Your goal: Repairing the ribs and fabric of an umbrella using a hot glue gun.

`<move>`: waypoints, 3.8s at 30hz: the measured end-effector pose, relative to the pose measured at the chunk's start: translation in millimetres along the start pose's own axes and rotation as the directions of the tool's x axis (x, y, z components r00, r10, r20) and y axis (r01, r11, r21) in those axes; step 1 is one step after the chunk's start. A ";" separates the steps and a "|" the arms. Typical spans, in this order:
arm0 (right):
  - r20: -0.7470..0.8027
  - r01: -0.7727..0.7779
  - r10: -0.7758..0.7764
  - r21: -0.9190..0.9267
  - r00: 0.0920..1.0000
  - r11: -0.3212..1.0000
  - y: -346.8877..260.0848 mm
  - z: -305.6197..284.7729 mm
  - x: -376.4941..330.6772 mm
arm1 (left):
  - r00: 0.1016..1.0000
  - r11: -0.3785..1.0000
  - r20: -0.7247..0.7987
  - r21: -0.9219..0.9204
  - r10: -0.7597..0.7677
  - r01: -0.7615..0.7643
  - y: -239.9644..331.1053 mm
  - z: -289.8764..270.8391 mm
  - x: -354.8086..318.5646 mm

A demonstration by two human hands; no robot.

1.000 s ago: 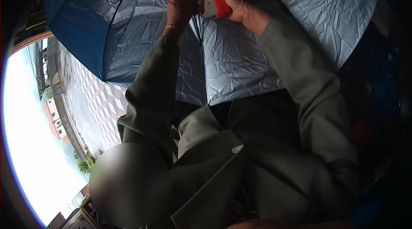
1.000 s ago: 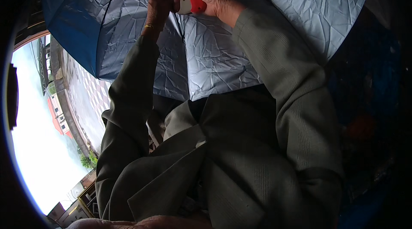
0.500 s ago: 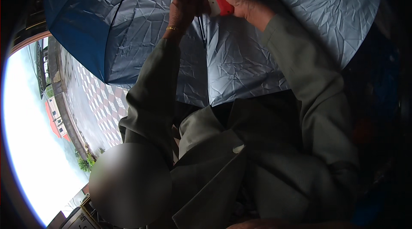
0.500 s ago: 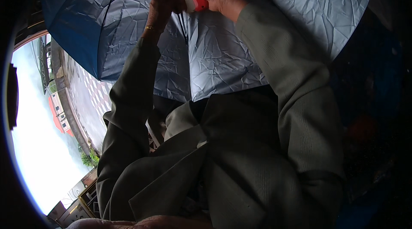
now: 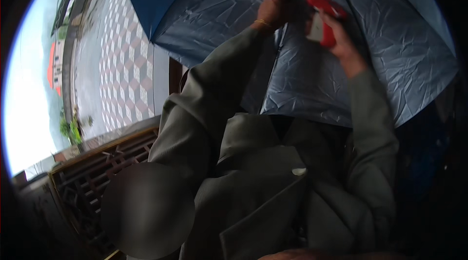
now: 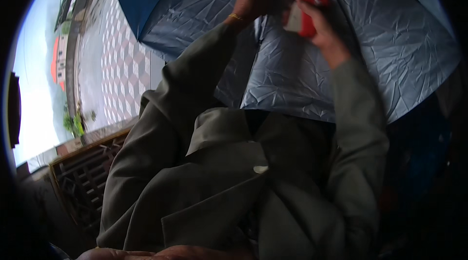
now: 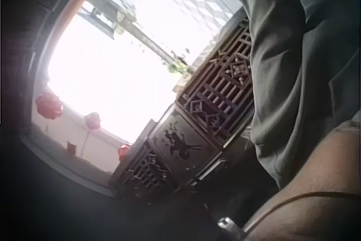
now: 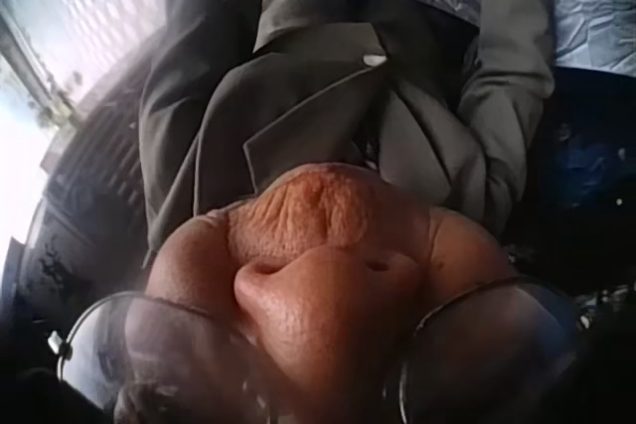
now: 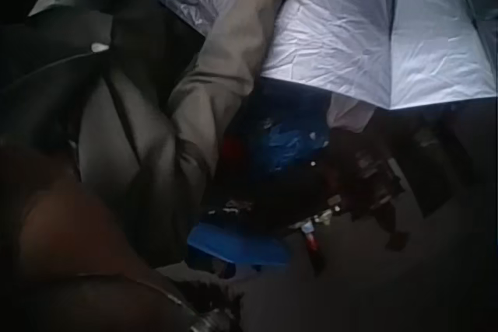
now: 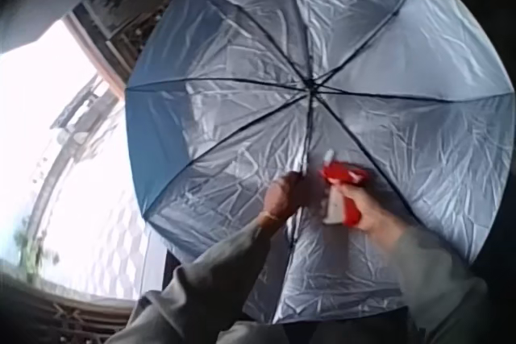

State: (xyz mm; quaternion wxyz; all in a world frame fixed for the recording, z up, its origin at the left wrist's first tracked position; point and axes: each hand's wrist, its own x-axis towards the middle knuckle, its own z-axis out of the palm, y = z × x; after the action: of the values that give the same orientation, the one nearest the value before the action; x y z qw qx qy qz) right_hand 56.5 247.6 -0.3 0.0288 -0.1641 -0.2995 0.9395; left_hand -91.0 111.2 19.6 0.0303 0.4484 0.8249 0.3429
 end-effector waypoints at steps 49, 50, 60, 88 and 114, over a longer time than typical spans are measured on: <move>-0.343 -0.150 0.045 -0.287 0.938 0.946 44.1 49.5 -144.7 | 0.884 0.807 -0.308 0.379 -0.351 0.452 -69.7 -117.3 -96.0; -0.343 -0.157 0.051 -0.290 0.938 0.944 44.3 52.4 -144.0 | 0.859 0.778 -0.410 0.414 -0.305 0.474 -107.6 -100.9 -99.2; -0.357 -0.144 0.031 -0.293 0.934 0.945 45.7 53.7 -141.2 | 0.886 0.753 -0.315 0.474 -0.340 0.457 -128.6 -104.9 -77.8; -0.328 0.199 -0.277 -0.251 0.903 0.947 1.7 8.9 -146.1 | 0.848 0.858 -0.530 0.430 -0.010 0.279 -69.3 -192.8 -122.7; -0.101 0.351 -0.903 -0.899 0.417 0.263 -132.3 -17.5 -162.3 | 0.935 0.934 0.051 0.087 -0.352 0.347 -18.5 -64.8 -128.4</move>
State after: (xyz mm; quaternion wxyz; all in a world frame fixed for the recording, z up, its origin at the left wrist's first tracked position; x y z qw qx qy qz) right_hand 209.7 340.8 109.2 0.4538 -0.3061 -0.6796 0.4884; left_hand -50.9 -28.1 25.0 0.1008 0.3067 0.9024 0.2853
